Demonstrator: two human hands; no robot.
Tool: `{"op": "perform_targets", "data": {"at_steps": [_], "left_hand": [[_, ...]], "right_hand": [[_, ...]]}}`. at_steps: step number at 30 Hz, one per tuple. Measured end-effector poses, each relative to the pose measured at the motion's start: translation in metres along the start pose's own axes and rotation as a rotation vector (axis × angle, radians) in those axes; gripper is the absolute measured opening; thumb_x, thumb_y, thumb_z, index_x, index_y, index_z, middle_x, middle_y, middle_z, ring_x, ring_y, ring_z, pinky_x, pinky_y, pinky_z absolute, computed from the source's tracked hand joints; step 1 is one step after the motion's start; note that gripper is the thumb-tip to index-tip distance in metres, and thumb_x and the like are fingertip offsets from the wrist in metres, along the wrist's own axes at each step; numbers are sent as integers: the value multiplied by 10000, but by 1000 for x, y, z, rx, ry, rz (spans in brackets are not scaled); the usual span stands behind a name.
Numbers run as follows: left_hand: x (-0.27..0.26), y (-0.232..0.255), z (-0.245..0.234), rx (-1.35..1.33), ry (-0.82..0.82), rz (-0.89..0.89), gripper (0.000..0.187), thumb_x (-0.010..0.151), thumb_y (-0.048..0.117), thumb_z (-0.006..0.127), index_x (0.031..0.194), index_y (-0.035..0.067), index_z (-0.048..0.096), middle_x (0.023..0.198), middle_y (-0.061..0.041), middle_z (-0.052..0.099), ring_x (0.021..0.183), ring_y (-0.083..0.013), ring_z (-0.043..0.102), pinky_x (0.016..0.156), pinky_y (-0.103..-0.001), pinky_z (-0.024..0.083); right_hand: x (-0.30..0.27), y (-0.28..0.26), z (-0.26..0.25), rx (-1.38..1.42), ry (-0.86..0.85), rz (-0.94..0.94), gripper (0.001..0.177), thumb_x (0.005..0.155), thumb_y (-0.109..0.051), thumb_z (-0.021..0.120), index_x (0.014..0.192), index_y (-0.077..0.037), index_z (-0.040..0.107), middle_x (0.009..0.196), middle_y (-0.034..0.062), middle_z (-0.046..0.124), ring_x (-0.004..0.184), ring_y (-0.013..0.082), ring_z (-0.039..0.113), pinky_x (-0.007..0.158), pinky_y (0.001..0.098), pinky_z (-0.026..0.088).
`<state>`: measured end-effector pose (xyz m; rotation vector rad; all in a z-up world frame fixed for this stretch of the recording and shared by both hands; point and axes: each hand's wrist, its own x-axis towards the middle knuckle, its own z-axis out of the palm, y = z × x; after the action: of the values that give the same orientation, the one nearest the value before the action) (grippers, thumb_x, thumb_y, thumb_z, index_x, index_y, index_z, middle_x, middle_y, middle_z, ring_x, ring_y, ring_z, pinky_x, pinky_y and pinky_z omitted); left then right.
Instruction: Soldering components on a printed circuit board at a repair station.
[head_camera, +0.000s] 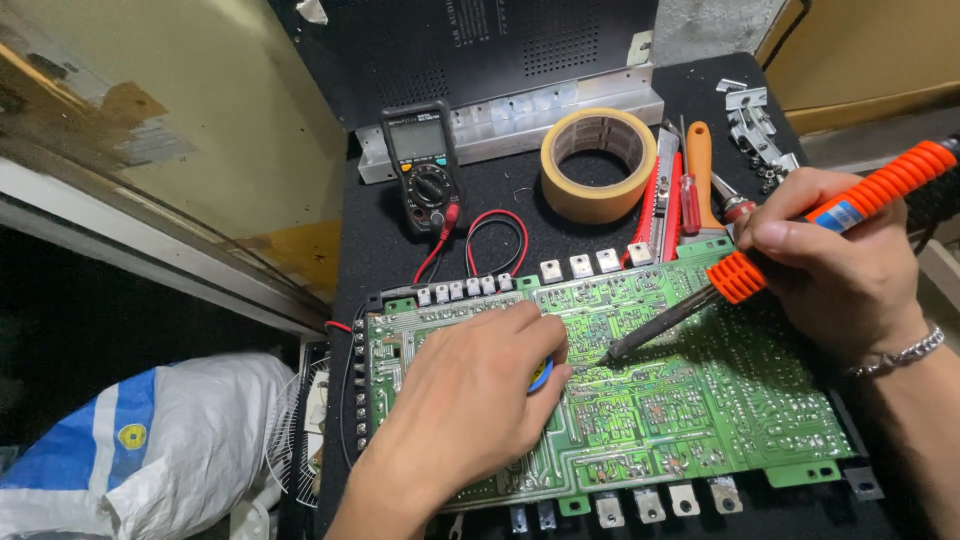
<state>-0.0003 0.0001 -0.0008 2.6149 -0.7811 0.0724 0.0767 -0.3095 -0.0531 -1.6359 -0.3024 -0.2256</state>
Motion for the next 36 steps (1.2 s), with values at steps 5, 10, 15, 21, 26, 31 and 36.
{"op": "perform_targets", "data": {"at_steps": [5, 10, 15, 21, 26, 31, 36], "left_hand": [[0, -1, 1, 6, 9, 11, 176, 929, 259, 686, 900, 118, 586, 851, -66, 619, 766, -353, 636, 575, -513, 474], [0, -1, 1, 15, 12, 9, 182, 928, 269, 686, 904, 121, 583, 856, -64, 621, 772, -351, 635, 576, -517, 471], [0, -1, 0, 16, 2, -3, 183, 934, 282, 685, 910, 127, 589, 858, -56, 622, 773, -342, 638, 584, -505, 480], [0, -1, 2, 24, 8, 7, 180, 928, 271, 693, 901, 126, 589, 857, -59, 618, 760, -350, 638, 564, -517, 470], [0, -1, 0, 6, 20, 10, 189, 928, 270, 700, 901, 122, 586, 857, -57, 621, 757, -341, 640, 567, -502, 475], [1, 0, -3, -9, 38, 2, 187, 927, 276, 697, 897, 124, 593, 868, -39, 639, 786, -313, 645, 589, -476, 466], [0, -1, -2, -3, 48, -5, 197, 917, 279, 721, 898, 130, 594, 855, -29, 630, 766, -308, 645, 572, -474, 464]], "right_hand": [[-1, -4, 4, -27, 14, -32, 151, 897, -151, 652, 781, -59, 623, 783, 58, 638, 724, 114, 582, 952, 273, 578], [-1, -4, 6, 45, 24, -4, 125, 858, -148, 673, 777, -68, 622, 770, 60, 632, 720, 122, 592, 947, 270, 558], [-3, -6, 8, 23, 36, -18, 157, 878, -196, 669, 802, -60, 645, 763, 43, 629, 668, 102, 536, 886, 251, 544], [-2, -5, 5, -12, 14, -36, 165, 887, -195, 658, 800, -56, 641, 780, 52, 634, 695, 123, 563, 923, 272, 559], [-1, -2, 4, 64, 32, 31, 120, 850, -170, 684, 801, -72, 635, 768, 56, 637, 719, 118, 594, 890, 250, 538], [0, -3, 6, 32, 22, -3, 147, 877, -160, 662, 773, -70, 612, 773, 60, 635, 721, 114, 588, 990, 283, 564], [-2, -2, 5, 14, 47, -16, 184, 891, -222, 658, 786, -74, 623, 786, 39, 634, 708, 108, 576, 893, 246, 562]]}}
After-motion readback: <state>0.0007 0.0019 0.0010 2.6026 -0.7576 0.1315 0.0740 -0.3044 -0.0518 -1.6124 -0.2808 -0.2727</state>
